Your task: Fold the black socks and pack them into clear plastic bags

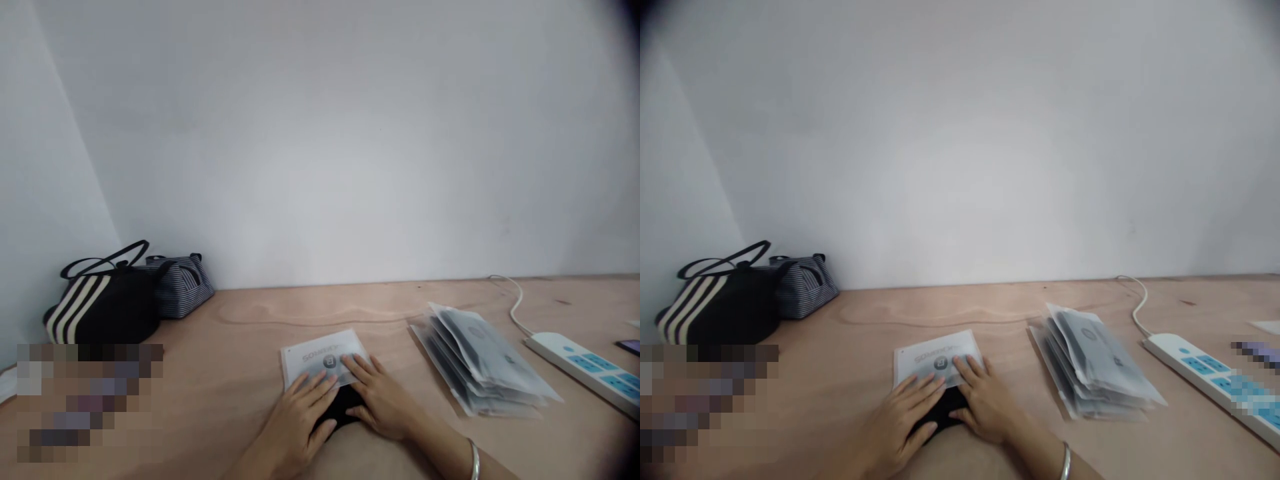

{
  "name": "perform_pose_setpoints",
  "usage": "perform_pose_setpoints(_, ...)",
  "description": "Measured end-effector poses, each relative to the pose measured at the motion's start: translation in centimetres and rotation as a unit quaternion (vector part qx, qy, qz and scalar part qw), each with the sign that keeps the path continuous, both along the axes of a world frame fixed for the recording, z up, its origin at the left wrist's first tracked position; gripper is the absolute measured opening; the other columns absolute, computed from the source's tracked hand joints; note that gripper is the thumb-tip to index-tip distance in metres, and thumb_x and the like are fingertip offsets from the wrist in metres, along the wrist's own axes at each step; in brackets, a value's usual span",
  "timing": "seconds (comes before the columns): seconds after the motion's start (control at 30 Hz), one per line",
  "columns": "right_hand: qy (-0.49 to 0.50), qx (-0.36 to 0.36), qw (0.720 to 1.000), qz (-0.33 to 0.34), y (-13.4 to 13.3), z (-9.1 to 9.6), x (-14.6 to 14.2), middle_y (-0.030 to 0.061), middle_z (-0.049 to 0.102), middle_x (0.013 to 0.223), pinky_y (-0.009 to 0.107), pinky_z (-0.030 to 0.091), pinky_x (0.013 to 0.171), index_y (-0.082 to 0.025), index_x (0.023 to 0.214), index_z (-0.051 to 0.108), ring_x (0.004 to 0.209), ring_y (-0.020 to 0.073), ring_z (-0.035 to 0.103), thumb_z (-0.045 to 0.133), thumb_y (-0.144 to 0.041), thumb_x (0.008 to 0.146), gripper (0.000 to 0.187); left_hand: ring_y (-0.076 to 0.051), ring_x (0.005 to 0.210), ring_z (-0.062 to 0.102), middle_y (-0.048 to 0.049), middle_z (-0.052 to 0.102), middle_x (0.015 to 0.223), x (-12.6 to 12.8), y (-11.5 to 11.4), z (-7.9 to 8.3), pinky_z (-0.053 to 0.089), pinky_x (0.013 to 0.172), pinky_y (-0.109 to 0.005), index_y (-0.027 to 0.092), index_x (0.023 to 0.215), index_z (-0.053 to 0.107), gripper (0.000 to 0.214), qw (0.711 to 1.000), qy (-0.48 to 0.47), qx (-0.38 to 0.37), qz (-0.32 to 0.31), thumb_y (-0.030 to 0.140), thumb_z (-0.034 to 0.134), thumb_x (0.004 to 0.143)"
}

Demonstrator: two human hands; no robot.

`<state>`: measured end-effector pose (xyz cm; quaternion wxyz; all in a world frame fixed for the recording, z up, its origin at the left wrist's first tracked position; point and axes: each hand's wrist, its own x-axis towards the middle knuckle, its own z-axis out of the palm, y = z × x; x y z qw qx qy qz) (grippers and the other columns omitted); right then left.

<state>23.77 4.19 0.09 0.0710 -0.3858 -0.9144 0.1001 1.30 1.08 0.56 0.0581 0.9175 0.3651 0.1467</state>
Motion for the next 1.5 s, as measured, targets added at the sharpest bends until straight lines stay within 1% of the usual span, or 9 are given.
perform_pose_setpoints(0.2, -0.001, -0.021, 0.999, 0.032, -1.0, 0.8, 1.7, 0.0061, 0.012, 0.144, 0.048, 0.015, 0.104, -0.023, 0.138, 0.018, 0.131, 0.0265, 0.010, 0.042, -0.047, 0.083, 0.064, -0.020, 0.122, 0.037, 0.0015, 0.041, 0.133, -0.8, 0.6, -1.0, 0.033, 0.101, -0.043, 0.032, 0.130, 0.035, 0.042, 0.999, -0.029, 0.014, 0.014, 0.036, 0.041, 0.089)
perform_pose_setpoints(0.37, 0.005, -0.021, 0.998, 0.055, -1.3, 0.7, 2.4, 0.0065, 0.011, 0.144, 0.045, 0.018, 0.104, -0.023, 0.138, 0.018, 0.131, 0.0256, 0.010, 0.044, -0.042, 0.083, 0.063, -0.020, 0.119, 0.041, -0.0001, 0.046, 0.129, -1.3, 1.0, -1.2, 0.034, 0.100, -0.043, 0.030, 0.129, 0.036, 0.042, 0.998, -0.037, 0.056, -0.018, 0.033, 0.044, 0.088)
perform_pose_setpoints(0.6, 0.033, 0.046, 0.998, 0.006, -1.1, -0.1, 1.0, 0.0033, 0.032, 0.138, 0.051, 0.016, 0.103, -0.025, 0.129, 0.039, 0.124, 0.0258, 0.031, 0.034, -0.031, 0.090, 0.040, -0.015, 0.111, 0.051, -0.0007, 0.055, 0.121, -1.2, 1.9, -2.1, 0.042, 0.095, -0.033, 0.025, 0.124, 0.045, 0.035, 0.986, -0.077, 0.148, -0.025, 0.019, 0.042, 0.089)
perform_pose_setpoints(0.77, 0.043, 0.059, 0.997, 0.023, -1.4, 0.5, 1.5, 0.0027, 0.039, 0.134, 0.049, 0.011, 0.105, -0.026, 0.124, 0.045, 0.122, 0.0233, 0.035, 0.039, -0.037, 0.088, 0.038, -0.024, 0.119, 0.041, -0.0058, 0.046, 0.129, -1.9, 1.5, -1.3, 0.037, 0.097, -0.044, 0.021, 0.131, 0.035, 0.054, 0.987, -0.033, 0.138, -0.078, 0.035, 0.053, 0.082)
perform_pose_setpoints(0.9, 0.036, 0.082, 0.995, 0.046, -1.3, 0.2, 1.8, 0.0044, 0.039, 0.134, 0.043, 0.017, 0.104, -0.023, 0.122, 0.047, 0.121, 0.0207, 0.037, 0.043, -0.030, 0.086, 0.037, -0.018, 0.116, 0.046, -0.0034, 0.051, 0.125, -1.9, 1.6, -1.6, 0.040, 0.096, -0.036, 0.023, 0.128, 0.039, 0.044, 0.985, -0.058, 0.143, -0.074, 0.014, 0.041, 0.086)
perform_pose_setpoints(1.03, 0.096, 0.149, 0.984, 0.017, -0.7, -1.1, 1.2, 0.0029, 0.059, 0.114, 0.042, 0.022, 0.100, -0.026, 0.099, 0.061, 0.104, 0.0175, 0.054, 0.043, -0.020, 0.084, 0.024, -0.015, 0.109, 0.052, -0.0019, 0.059, 0.115, -1.3, 1.8, -2.3, 0.045, 0.091, -0.031, 0.023, 0.115, 0.053, 0.038, 0.979, -0.117, 0.143, -0.081, 0.007, 0.039, 0.083)
perform_pose_setpoints(1.17, 0.179, 0.189, 0.966, 0.009, -0.4, -1.8, 0.9, 0.0020, 0.067, 0.093, 0.038, 0.030, 0.090, -0.022, 0.078, 0.058, 0.084, 0.0143, 0.059, 0.044, -0.014, 0.080, 0.017, -0.014, 0.095, 0.061, -0.0013, 0.067, 0.100, -0.7, 1.4, -3.0, 0.049, 0.083, -0.028, 0.022, 0.086, 0.060, 0.028, 0.970, -0.200, 0.134, -0.024, 0.007, 0.036, 0.082)
perform_pose_setpoints(1.33, 0.181, 0.153, 0.970, -0.049, -0.8, -1.6, 0.8, 0.0016, 0.062, 0.080, 0.032, 0.034, 0.077, -0.019, 0.086, 0.049, 0.076, 0.0158, 0.054, 0.049, -0.010, 0.069, 0.019, -0.017, 0.087, 0.063, -0.0014, 0.065, 0.100, -0.3, 1.1, -3.5, 0.051, 0.073, -0.029, 0.025, 0.099, 0.050, 0.025, 0.963, -0.211, 0.084, 0.144, 0.012, 0.041, 0.080)
perform_pose_setpoints(1.5, 0.119, 0.116, 0.978, -0.127, -1.0, -1.5, 0.6, 0.0014, 0.059, 0.087, 0.031, 0.030, 0.075, -0.021, 0.088, 0.050, 0.085, 0.0189, 0.050, 0.050, -0.010, 0.069, 0.022, -0.016, 0.097, 0.059, 0.0013, 0.063, 0.105, -0.3, 1.5, -2.9, 0.048, 0.082, -0.030, 0.026, 0.093, 0.050, 0.022, 0.970, -0.192, 0.003, 0.147, 0.011, 0.043, 0.079)
